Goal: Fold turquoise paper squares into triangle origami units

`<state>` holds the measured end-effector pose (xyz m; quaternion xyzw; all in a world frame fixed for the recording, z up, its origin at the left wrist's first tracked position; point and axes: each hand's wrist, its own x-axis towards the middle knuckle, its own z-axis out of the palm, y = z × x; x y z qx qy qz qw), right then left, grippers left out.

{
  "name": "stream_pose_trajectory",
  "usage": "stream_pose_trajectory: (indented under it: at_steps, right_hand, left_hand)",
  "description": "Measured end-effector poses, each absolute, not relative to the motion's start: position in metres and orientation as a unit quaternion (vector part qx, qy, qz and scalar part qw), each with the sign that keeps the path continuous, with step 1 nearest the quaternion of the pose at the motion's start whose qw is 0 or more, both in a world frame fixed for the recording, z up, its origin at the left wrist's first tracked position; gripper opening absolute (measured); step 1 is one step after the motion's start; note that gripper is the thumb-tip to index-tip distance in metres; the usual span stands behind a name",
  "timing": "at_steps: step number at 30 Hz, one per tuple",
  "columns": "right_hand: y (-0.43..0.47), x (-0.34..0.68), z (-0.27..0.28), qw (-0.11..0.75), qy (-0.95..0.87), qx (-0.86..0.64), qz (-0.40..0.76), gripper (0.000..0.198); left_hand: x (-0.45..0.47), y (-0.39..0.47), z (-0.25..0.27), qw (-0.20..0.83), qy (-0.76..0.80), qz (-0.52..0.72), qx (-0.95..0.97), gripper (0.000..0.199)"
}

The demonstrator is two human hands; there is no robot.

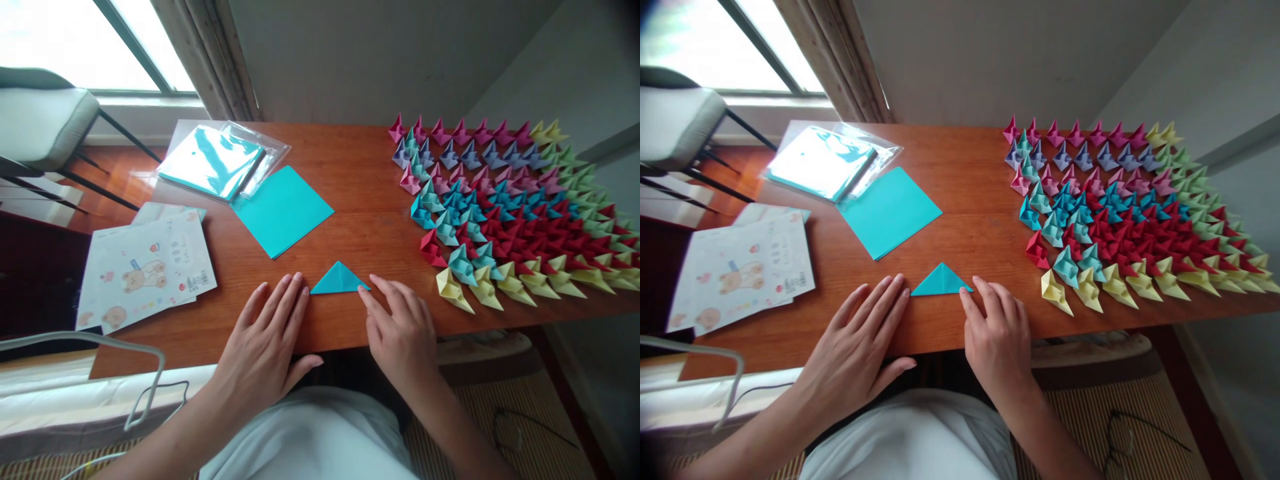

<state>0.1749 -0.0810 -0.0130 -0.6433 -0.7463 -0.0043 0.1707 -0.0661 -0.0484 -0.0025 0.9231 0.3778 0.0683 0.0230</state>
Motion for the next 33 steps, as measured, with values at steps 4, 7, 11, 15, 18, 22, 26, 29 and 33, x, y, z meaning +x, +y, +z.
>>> stream_pose_trajectory:
  at_steps: [4, 7, 11, 15, 18, 22, 26, 29, 33]
  right_hand:
    - [-0.069, 0.179, -0.013, 0.226, -0.739, -0.634, 0.037, 0.029]
    - [-0.058, 0.181, -0.013, 0.271, -0.725, -0.629, 0.074, 0.021]
    - [-0.047, 0.18, -0.017, 0.312, -0.701, -0.637, 0.075, 0.03]
    - [-0.041, 0.174, -0.021, 0.301, -0.695, -0.648, 0.077, 0.02]
    - [-0.038, 0.169, -0.019, 0.313, -0.688, -0.647, 0.101, 0.005]
    - [-0.039, 0.168, -0.011, 0.363, -0.671, -0.624, 0.171, 0.008]
    - [-0.044, 0.169, -0.008, 0.414, -0.611, -0.619, 0.267, 0.004]
    - [-0.049, 0.17, -0.008, 0.441, -0.57, -0.629, 0.292, 0.011]
    - [-0.05, 0.17, -0.003, 0.455, -0.543, -0.62, 0.338, 0.022]
  left_hand:
    - [-0.064, -0.048, -0.003, 0.043, 0.411, 0.104, 0.904, 0.078]
    - [-0.056, -0.042, -0.003, 0.068, 0.436, 0.15, 0.885, 0.064]
    - [-0.042, -0.031, -0.005, 0.093, 0.452, 0.181, 0.869, 0.053]
    - [-0.031, -0.02, -0.007, 0.104, 0.457, 0.2, 0.861, 0.049]
    - [-0.024, -0.013, -0.008, 0.117, 0.461, 0.209, 0.854, 0.047]
    - [-0.018, -0.009, -0.009, 0.147, 0.459, 0.236, 0.844, 0.044]
    - [-0.017, -0.009, -0.007, 0.223, 0.465, 0.281, 0.809, 0.044]
    - [-0.018, -0.011, -0.004, 0.34, 0.462, 0.32, 0.754, 0.038]
    - [-0.017, -0.01, 0.001, 0.536, 0.431, 0.336, 0.643, 0.032]
